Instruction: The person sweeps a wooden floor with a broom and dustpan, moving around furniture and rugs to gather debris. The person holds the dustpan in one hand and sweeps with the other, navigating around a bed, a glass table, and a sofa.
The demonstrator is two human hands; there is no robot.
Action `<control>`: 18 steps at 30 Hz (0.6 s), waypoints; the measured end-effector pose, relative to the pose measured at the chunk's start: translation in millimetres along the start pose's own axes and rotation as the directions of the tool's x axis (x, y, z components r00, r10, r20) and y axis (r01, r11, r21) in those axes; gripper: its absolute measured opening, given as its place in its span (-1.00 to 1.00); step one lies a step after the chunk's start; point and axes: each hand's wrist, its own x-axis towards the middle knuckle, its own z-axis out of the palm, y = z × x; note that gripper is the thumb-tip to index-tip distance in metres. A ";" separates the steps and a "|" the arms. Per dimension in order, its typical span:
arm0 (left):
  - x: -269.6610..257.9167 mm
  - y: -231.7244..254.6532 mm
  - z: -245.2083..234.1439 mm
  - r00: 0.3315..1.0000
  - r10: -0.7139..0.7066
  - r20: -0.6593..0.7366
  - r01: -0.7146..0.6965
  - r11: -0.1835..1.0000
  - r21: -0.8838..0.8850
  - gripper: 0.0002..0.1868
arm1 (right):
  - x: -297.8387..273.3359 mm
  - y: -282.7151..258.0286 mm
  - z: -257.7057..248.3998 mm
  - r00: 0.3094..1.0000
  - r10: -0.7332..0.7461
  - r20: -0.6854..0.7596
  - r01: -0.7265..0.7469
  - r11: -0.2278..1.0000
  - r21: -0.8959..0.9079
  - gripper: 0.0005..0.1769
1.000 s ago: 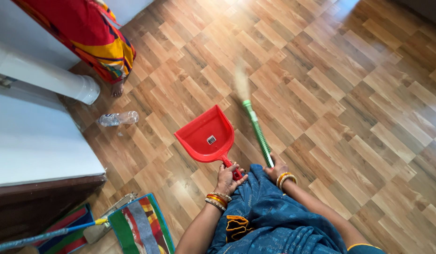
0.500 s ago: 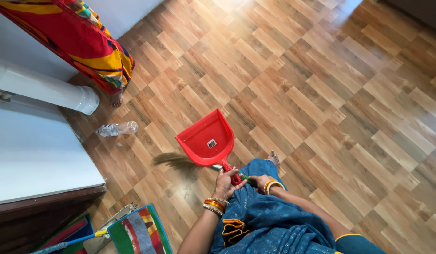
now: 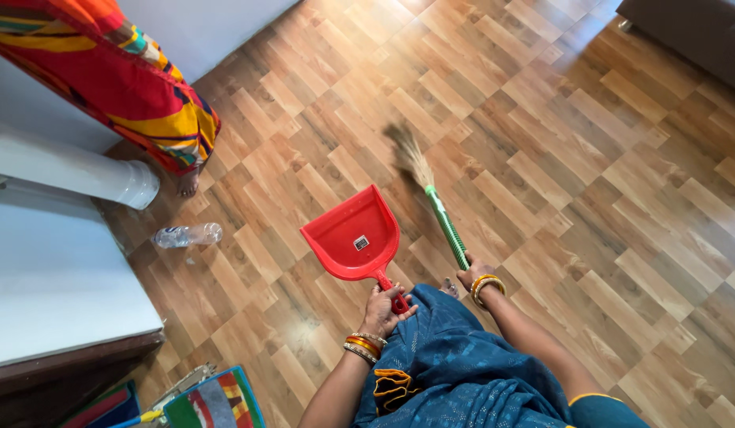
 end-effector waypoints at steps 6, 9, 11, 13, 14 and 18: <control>27.8 -0.4 34.3 0.999 0.024 0.039 -0.025 0.999 0.036 -0.72 | -11.8 39.2 -21.7 0.990 -0.138 0.037 0.141 0.984 -0.110 -0.12; 41.8 0.2 57.7 1.000 0.025 0.008 -0.026 0.999 0.048 -0.71 | -24.3 60.0 -21.2 0.970 -0.230 0.075 0.221 0.969 0.109 -0.15; 49.6 -2.9 74.1 1.000 0.016 0.020 -0.017 0.998 0.058 -0.69 | -24.8 72.4 -24.0 0.922 -0.361 0.142 0.359 0.932 0.040 -0.15; 56.8 -4.6 88.6 1.000 0.003 0.020 -0.004 0.997 0.082 -0.66 | -22.3 76.5 -25.8 0.890 -0.374 0.263 0.396 0.918 -0.035 -0.21; 60.5 -5.3 95.6 1.000 -0.006 0.015 0.004 0.995 0.099 -0.63 | -16.8 73.0 -25.2 0.883 -0.320 0.343 0.368 0.926 -0.081 -0.27; 73.4 -11.4 117.4 1.000 -0.018 0.016 0.017 0.994 0.108 -0.60 | 3.8 75.1 -35.7 0.843 -0.262 0.469 0.364 0.921 -0.140 -0.43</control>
